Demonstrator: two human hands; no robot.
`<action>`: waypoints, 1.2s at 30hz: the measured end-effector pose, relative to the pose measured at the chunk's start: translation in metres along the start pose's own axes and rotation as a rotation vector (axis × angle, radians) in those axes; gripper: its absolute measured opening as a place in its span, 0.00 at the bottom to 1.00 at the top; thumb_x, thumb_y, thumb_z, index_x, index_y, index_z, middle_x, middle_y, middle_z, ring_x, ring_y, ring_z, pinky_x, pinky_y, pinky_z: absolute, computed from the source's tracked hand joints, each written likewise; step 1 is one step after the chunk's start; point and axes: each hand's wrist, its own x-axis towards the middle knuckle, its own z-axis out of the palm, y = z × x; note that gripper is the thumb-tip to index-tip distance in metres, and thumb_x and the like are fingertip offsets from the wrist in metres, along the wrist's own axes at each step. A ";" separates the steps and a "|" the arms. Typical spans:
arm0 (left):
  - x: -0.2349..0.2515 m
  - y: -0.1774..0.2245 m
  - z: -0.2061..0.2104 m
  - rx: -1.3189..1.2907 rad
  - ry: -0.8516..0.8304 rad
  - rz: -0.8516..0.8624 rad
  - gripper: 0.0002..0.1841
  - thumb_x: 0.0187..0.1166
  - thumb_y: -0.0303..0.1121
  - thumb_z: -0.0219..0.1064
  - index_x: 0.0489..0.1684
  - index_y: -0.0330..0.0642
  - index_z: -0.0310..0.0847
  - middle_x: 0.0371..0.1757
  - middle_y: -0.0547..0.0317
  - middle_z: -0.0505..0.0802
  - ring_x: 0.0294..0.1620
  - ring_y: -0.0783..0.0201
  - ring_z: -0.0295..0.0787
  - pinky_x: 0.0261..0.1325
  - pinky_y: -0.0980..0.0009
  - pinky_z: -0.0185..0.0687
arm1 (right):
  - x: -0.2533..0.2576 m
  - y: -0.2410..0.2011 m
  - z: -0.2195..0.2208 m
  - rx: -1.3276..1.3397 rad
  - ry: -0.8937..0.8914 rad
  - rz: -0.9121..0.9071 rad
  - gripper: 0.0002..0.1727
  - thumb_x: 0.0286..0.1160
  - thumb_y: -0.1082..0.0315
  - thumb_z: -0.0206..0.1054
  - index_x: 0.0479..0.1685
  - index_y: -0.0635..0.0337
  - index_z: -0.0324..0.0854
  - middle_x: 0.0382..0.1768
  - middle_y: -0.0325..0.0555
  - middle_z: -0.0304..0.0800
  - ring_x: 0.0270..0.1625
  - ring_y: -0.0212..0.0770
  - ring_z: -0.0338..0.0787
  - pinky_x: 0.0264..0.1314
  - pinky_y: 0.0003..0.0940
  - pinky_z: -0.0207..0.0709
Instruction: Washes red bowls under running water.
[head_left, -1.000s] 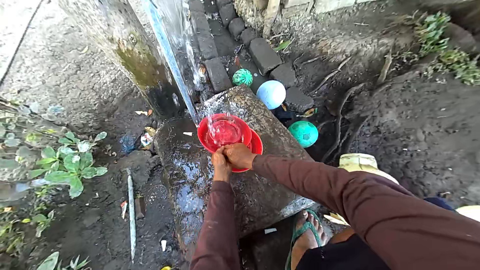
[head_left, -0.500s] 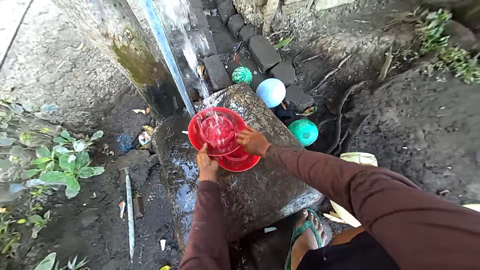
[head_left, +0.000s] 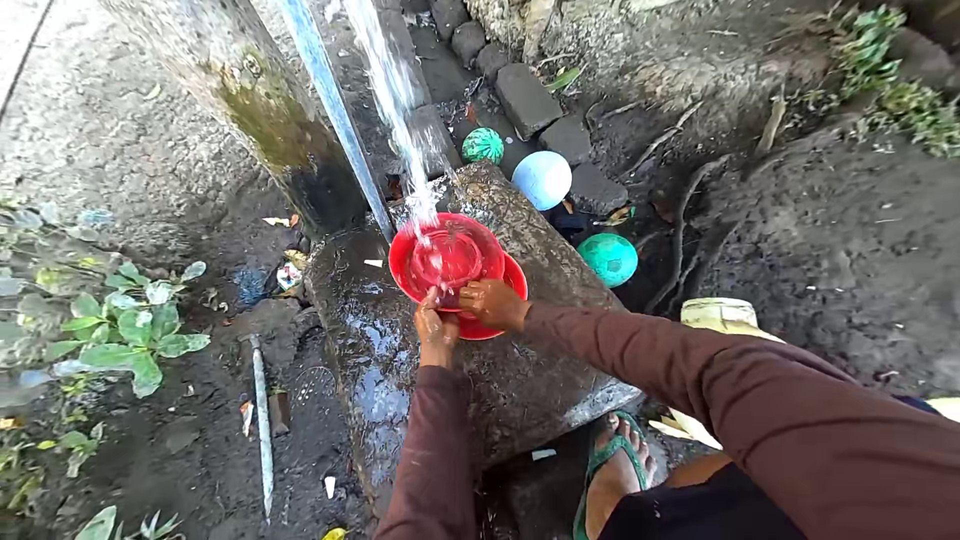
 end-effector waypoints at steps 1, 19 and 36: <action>0.003 0.008 -0.007 -0.018 0.005 0.005 0.13 0.91 0.32 0.49 0.63 0.38 0.74 0.52 0.46 0.89 0.53 0.54 0.89 0.57 0.51 0.87 | -0.006 0.020 0.004 -0.051 0.056 -0.043 0.13 0.78 0.80 0.59 0.51 0.68 0.89 0.57 0.60 0.92 0.67 0.61 0.88 0.73 0.59 0.76; -0.015 -0.014 -0.015 -0.072 0.001 0.041 0.14 0.93 0.29 0.46 0.68 0.34 0.69 0.55 0.44 0.88 0.54 0.55 0.89 0.60 0.54 0.87 | -0.004 0.000 0.009 0.019 -0.012 -0.053 0.16 0.82 0.77 0.57 0.59 0.64 0.88 0.60 0.59 0.93 0.68 0.60 0.89 0.80 0.58 0.72; -0.006 -0.011 -0.008 -0.032 0.054 0.054 0.12 0.92 0.30 0.49 0.62 0.37 0.72 0.48 0.46 0.89 0.48 0.55 0.90 0.52 0.54 0.88 | 0.011 -0.027 -0.014 -0.092 -0.194 0.170 0.16 0.85 0.72 0.55 0.60 0.70 0.85 0.61 0.68 0.88 0.72 0.69 0.82 0.85 0.66 0.61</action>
